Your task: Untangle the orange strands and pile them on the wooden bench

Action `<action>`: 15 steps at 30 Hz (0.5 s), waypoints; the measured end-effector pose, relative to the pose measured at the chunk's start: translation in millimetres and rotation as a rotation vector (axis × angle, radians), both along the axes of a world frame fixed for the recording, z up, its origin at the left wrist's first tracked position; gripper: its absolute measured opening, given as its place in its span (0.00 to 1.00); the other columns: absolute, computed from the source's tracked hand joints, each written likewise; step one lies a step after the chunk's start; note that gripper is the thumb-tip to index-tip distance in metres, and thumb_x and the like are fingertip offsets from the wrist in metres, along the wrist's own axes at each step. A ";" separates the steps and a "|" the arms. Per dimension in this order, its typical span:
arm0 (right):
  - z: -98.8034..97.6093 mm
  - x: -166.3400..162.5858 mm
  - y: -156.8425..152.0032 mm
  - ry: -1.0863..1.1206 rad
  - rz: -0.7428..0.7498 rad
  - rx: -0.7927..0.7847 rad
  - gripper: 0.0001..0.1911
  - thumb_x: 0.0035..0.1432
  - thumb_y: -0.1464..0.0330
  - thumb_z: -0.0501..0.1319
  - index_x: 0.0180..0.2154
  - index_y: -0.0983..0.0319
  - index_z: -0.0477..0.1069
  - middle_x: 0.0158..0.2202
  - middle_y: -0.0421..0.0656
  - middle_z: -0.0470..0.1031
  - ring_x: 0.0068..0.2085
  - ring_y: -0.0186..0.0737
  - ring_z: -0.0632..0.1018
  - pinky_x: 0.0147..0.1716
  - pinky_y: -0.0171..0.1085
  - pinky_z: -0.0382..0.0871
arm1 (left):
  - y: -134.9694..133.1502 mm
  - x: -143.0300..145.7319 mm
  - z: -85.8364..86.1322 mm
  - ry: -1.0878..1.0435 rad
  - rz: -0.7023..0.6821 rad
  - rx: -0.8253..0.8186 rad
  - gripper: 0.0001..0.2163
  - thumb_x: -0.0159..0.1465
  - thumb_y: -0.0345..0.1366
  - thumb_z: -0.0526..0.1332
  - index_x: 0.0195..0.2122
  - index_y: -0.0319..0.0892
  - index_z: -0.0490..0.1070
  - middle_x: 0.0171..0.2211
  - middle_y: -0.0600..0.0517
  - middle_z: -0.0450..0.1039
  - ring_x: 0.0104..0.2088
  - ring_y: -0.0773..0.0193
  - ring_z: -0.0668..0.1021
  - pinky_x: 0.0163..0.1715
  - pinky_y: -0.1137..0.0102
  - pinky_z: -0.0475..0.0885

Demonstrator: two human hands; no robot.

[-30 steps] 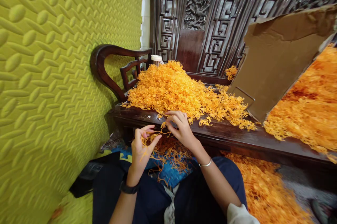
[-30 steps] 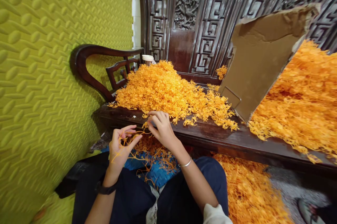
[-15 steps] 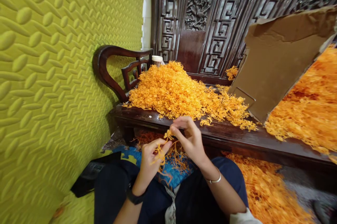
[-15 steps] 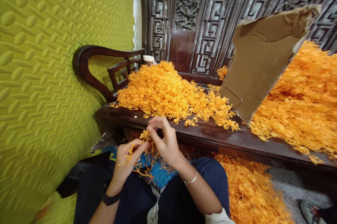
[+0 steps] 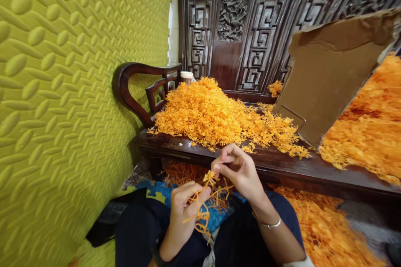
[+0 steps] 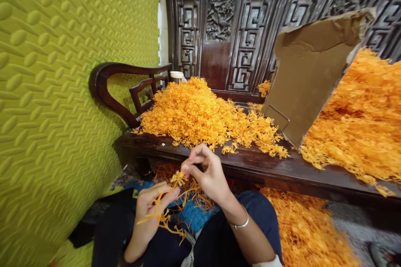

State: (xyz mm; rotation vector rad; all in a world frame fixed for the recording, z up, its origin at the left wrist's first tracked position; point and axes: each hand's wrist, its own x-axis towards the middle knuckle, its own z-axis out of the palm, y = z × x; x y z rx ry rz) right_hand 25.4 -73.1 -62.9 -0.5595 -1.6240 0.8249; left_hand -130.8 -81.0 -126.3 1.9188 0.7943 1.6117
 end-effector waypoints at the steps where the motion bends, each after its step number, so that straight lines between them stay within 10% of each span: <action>1: 2.3 1.5 -2.7 -0.089 0.018 0.021 0.07 0.57 0.71 0.61 0.34 0.62 0.62 0.27 0.39 0.72 0.26 0.30 0.72 0.28 0.31 0.67 | -1.2 -3.0 -0.7 0.014 0.009 0.005 0.14 0.61 0.33 0.59 0.19 0.36 0.68 0.17 0.53 0.63 0.20 0.73 0.67 0.21 0.78 0.59; 8: 12.9 11.3 -16.9 -0.622 0.018 0.136 0.12 0.54 0.65 0.65 0.40 0.64 0.72 0.35 0.41 0.74 0.35 0.32 0.74 0.35 0.31 0.67 | 2.2 -15.2 -3.0 0.112 0.015 0.123 0.16 0.62 0.31 0.58 0.17 0.36 0.63 0.17 0.55 0.57 0.19 0.74 0.64 0.20 0.78 0.57; 15: 4.4 5.7 -14.8 -0.321 -0.168 0.239 0.04 0.54 0.73 0.64 0.27 0.62 0.72 0.28 0.38 0.74 0.30 0.31 0.74 0.30 0.31 0.66 | -0.9 -1.7 -1.2 0.152 0.052 0.194 0.14 0.63 0.30 0.58 0.20 0.36 0.62 0.19 0.55 0.58 0.21 0.74 0.64 0.22 0.77 0.58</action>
